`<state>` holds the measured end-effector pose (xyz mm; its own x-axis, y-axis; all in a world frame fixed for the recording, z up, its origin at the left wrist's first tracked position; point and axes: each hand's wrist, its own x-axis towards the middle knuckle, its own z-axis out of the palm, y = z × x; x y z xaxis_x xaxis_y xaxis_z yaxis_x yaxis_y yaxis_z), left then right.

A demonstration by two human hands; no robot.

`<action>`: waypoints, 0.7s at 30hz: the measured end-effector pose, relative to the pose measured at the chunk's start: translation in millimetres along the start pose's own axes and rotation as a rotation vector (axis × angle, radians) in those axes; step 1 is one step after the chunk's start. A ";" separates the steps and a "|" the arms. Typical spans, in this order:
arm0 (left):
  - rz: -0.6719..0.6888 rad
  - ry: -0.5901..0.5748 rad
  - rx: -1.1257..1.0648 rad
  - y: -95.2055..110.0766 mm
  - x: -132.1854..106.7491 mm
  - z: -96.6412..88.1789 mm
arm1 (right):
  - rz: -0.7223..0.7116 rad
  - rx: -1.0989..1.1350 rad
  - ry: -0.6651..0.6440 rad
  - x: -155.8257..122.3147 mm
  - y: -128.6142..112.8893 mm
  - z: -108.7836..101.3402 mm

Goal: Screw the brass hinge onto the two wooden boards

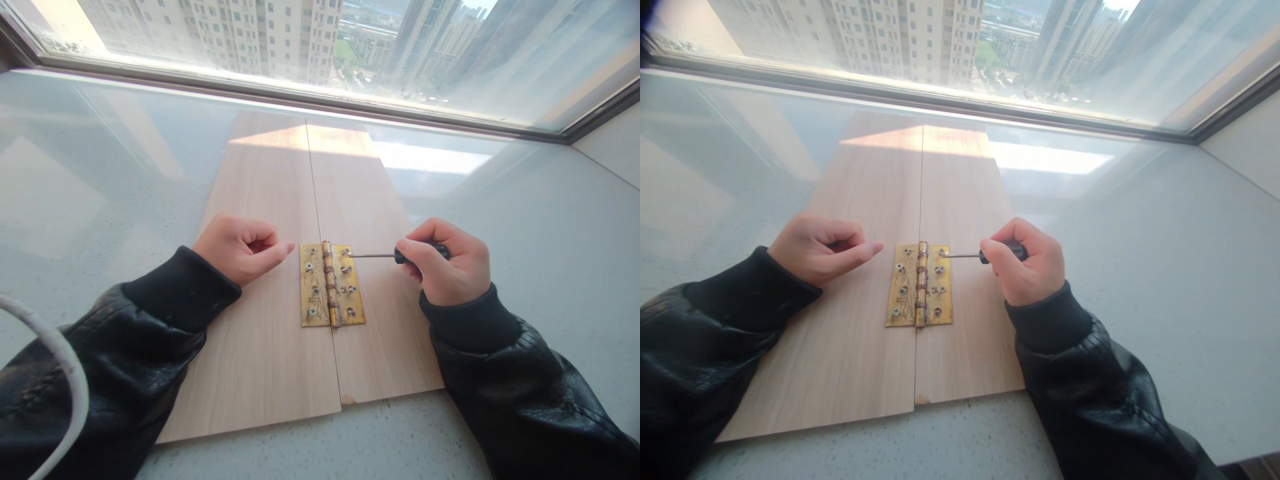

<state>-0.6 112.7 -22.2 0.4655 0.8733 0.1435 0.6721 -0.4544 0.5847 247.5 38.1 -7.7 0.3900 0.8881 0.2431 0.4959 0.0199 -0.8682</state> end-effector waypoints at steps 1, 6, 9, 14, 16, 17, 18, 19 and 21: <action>0.003 0.001 0.001 0.1 0.0 0.0 | 0.001 0.009 0.003 -0.2 -0.5 0.1; 0.013 0.003 -0.005 0.2 0.0 -0.4 | -0.005 -0.005 0.004 0.3 1.0 2.4; 0.025 0.000 -0.010 -0.8 0.3 -0.2 | 0.009 0.005 0.086 2.6 2.4 2.5; 0.037 0.008 -0.020 -1.8 0.4 0.6 | -0.019 0.020 0.163 4.9 1.7 1.3; 0.035 0.006 -0.021 -1.4 0.5 0.7 | -0.026 0.019 0.149 4.3 1.0 1.2; 0.032 0.006 -0.022 -1.2 0.5 0.6 | -0.023 0.014 0.135 4.0 0.8 1.2; 0.029 0.005 -0.022 -0.9 0.6 0.4 | -0.019 0.010 0.122 3.6 0.6 1.2; 0.025 0.004 -0.022 -0.6 0.7 0.2 | -0.015 0.006 0.114 3.4 0.5 1.2; 0.017 -0.009 -0.017 -0.1 0.8 -0.5 | -0.012 0.003 0.110 3.1 0.6 1.4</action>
<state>-0.6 113.5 -21.8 0.4824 0.8636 0.1465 0.6537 -0.4663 0.5960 247.9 41.5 -8.1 0.4671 0.8318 0.2999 0.4991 0.0319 -0.8660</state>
